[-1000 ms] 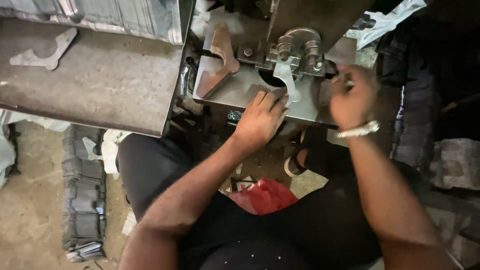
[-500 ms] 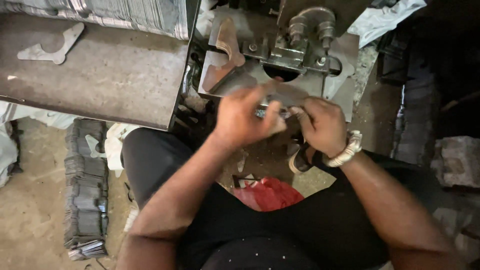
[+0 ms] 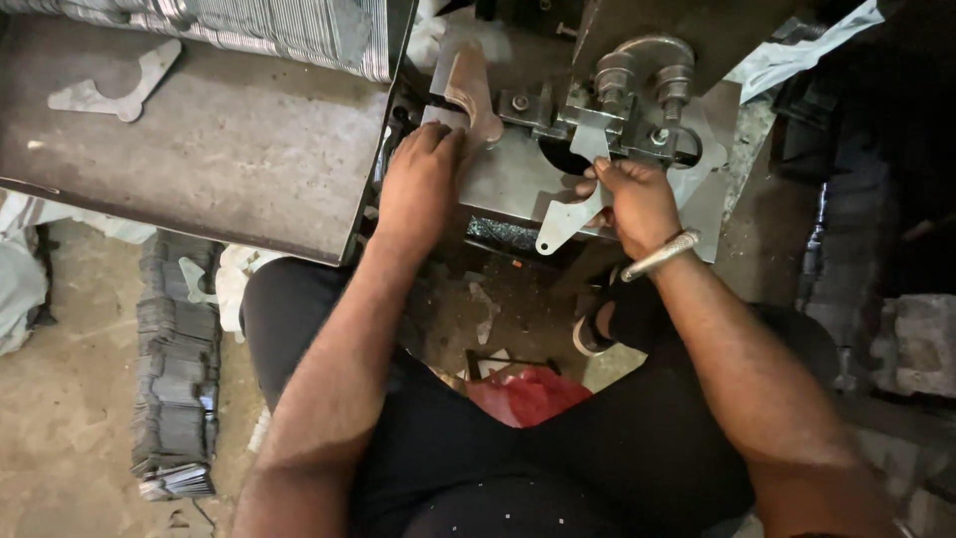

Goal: Operating a punch press to cut and stamp metal components for assembly.

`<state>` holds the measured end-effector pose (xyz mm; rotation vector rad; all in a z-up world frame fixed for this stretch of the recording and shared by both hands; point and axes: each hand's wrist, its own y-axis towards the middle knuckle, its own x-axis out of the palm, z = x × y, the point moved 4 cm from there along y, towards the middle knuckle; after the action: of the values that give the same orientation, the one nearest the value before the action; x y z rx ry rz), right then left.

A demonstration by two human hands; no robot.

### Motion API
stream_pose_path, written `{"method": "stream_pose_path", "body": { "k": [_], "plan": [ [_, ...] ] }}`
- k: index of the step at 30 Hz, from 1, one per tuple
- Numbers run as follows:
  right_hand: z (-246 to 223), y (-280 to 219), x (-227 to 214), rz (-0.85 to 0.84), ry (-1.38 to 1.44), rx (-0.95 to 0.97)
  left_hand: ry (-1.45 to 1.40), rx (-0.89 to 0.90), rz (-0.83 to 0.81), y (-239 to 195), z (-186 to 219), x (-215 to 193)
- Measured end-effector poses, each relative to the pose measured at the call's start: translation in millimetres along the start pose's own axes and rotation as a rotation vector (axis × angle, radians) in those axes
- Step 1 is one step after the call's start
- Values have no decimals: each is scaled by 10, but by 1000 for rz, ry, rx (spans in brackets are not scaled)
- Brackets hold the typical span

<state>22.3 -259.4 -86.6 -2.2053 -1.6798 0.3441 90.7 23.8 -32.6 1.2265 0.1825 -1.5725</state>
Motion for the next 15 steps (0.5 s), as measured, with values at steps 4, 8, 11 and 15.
{"method": "stream_pose_path", "body": {
  "k": [4,8,11,15],
  "plan": [
    [-11,-7,6,-8,11,3,-8,35,39,53,39,-58],
    [-57,-77,22,-61,-6,15,-103,-19,63,76,193,-206],
    [-55,-50,30,-87,18,20,-165,-37,-27,79,530,-457],
    [177,16,-98,-95,161,-1,-310,173,-112,-51,795,-337]
  ]
}}
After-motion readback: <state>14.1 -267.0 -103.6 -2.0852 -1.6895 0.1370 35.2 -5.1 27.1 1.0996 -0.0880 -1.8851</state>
